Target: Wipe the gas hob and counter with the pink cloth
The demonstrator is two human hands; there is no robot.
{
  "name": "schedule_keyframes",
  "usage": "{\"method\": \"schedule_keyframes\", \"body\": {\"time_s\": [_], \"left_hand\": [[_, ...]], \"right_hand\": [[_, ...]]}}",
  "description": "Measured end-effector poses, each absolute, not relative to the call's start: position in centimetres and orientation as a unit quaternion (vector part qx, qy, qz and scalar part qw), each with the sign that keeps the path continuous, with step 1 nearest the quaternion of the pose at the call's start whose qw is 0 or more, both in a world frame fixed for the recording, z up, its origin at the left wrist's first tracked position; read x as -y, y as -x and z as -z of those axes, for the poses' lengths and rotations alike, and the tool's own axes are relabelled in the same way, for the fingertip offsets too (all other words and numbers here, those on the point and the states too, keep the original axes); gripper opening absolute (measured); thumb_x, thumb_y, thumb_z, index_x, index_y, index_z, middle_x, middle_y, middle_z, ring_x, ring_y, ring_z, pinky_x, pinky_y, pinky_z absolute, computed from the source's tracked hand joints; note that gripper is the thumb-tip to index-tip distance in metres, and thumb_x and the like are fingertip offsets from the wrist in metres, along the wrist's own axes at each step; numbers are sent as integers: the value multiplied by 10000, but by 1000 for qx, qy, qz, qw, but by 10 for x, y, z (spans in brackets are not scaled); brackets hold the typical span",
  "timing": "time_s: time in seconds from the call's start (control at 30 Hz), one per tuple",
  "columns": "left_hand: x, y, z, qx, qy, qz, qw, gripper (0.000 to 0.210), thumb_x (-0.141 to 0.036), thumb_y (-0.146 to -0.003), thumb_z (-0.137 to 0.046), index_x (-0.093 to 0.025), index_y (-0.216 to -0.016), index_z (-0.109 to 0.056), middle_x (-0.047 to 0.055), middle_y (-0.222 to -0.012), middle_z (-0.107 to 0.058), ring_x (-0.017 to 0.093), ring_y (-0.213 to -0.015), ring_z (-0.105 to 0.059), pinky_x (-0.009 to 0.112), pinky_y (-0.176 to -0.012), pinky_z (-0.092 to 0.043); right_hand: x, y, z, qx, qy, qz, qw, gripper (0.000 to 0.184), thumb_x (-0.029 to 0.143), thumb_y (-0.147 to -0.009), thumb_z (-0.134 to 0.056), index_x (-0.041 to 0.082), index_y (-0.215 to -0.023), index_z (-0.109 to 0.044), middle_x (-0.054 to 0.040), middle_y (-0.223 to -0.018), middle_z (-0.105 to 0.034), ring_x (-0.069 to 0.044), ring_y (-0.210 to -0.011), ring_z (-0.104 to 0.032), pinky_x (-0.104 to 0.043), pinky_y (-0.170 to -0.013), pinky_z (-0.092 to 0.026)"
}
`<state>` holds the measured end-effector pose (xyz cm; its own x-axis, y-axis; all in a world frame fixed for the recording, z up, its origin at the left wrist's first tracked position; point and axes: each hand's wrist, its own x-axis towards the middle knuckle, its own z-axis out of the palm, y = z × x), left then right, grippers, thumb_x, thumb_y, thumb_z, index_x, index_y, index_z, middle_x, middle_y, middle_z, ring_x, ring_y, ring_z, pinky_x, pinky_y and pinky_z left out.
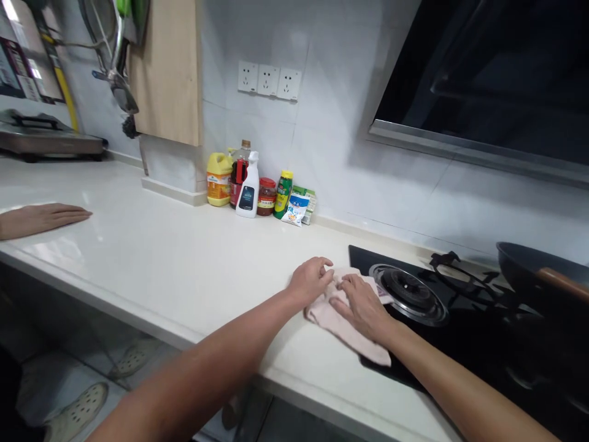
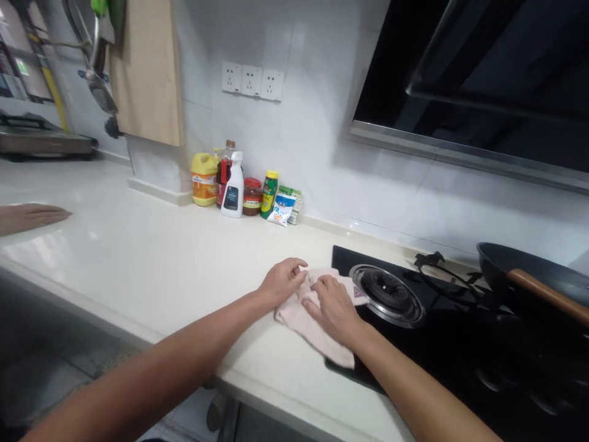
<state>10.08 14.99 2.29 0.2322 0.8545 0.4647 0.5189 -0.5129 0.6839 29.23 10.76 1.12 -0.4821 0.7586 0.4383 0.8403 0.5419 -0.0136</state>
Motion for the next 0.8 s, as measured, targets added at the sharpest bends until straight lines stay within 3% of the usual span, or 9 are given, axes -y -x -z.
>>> {"method": "schedule_keyframes", "body": {"time_s": [0.17,0.3,0.43,0.57,0.8], "left_hand": [[-150,-103,-16,-424,-780,-454,79,196,-238,-909,-589,-213,-1079,-685,50,-976,-664,207,-964,-626,340,-901,-494],[-150,-103,-11,-399,-821,-407,29,155,-260,-929,-592,-206,-1032,-694,56,-939,-670,217,-922,-623,353,-849,-503],[-149,-101,-12,-413,-838,-357,14,173,-265,-947,-572,-193,-1021,-711,61,-946,-682,219,-933,-627,345,-831,-495],[-150,-99,-19,-438,-840,-319,25,196,-277,-952,-569,-194,-1039,-724,62,-963,-691,230,-968,-629,361,-866,-483],[-157,-91,-28,-487,-809,-319,86,235,-314,-954,-526,-222,-1018,-733,49,-961,-685,217,-959,-632,331,-885,-474]], "right_hand": [[-205,-307,-9,778,582,102,213,331,302,-997,-406,170,-1273,-534,-160,-1303,-562,-286,-1192,-527,-469,-1002,-443],[-261,-317,-15,680,709,51,178,479,277,-1011,-275,329,-1450,-459,-88,-1606,-291,-359,-1426,-317,-629,-1088,-318],[-292,-329,-19,616,774,6,146,529,475,-1006,-274,337,-1493,-429,-146,-1579,-299,-445,-1400,-337,-729,-1067,-234],[-296,-336,-22,604,789,-21,110,756,727,-911,-347,321,-1548,-340,-178,-1616,-218,-522,-1419,-272,-772,-1048,-187],[-217,-327,-15,701,709,18,79,664,686,-925,-426,337,-1489,-428,-106,-1627,-259,-394,-1466,-276,-613,-1154,-196]]}}
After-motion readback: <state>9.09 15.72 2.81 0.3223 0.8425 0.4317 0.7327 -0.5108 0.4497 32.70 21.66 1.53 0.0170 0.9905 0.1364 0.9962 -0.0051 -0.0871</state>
